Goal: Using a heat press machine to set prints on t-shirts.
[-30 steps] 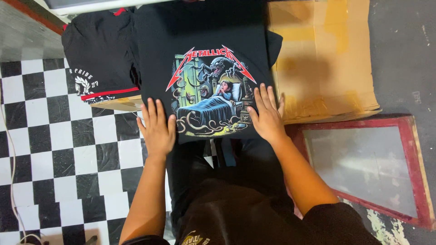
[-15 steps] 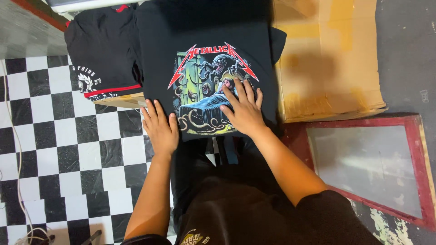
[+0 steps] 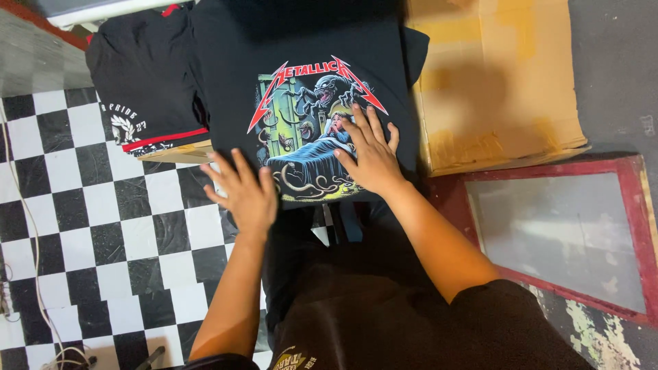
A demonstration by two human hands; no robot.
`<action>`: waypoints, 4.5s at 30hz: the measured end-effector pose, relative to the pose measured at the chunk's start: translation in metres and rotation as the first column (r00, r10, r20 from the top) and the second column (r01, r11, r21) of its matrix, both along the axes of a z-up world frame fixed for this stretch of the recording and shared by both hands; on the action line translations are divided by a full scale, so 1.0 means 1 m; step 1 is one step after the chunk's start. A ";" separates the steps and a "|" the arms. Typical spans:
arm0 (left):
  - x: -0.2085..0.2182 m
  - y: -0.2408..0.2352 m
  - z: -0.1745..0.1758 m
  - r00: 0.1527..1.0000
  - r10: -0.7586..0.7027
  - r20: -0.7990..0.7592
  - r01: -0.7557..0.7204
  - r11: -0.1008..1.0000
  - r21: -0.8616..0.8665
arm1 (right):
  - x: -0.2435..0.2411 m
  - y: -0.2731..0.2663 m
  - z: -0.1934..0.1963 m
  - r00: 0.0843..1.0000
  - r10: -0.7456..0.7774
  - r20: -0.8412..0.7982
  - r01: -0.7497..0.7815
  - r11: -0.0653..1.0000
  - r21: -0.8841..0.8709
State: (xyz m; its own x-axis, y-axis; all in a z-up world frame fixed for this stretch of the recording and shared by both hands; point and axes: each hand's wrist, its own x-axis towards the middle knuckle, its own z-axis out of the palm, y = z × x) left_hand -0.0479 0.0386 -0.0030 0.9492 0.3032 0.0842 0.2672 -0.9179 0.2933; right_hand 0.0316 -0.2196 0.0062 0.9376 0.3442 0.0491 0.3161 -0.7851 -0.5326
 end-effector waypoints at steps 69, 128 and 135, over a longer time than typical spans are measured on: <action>-0.034 0.105 -0.072 0.885 0.405 -0.230 -0.333 0.205 -0.920 | -0.010 -0.140 -0.138 0.558 -0.162 -0.814 0.828 0.167 0.535; -0.073 0.101 0.053 0.887 0.436 0.153 0.155 0.032 -0.987 | -0.027 -0.164 0.041 0.906 -0.017 -0.422 0.422 -0.016 0.907; -0.077 0.113 0.052 0.873 0.467 0.143 0.186 -0.047 -0.982 | -0.029 -0.177 0.037 0.877 -0.111 -0.467 0.474 0.045 0.880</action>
State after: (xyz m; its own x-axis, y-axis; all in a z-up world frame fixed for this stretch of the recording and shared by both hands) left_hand -0.1249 0.1518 0.0493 0.8466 0.5034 -0.1728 -0.0696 0.4265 0.9018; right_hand 0.0024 -0.3963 0.0430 0.9819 -0.1373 -0.1305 -0.0537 0.4588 -0.8869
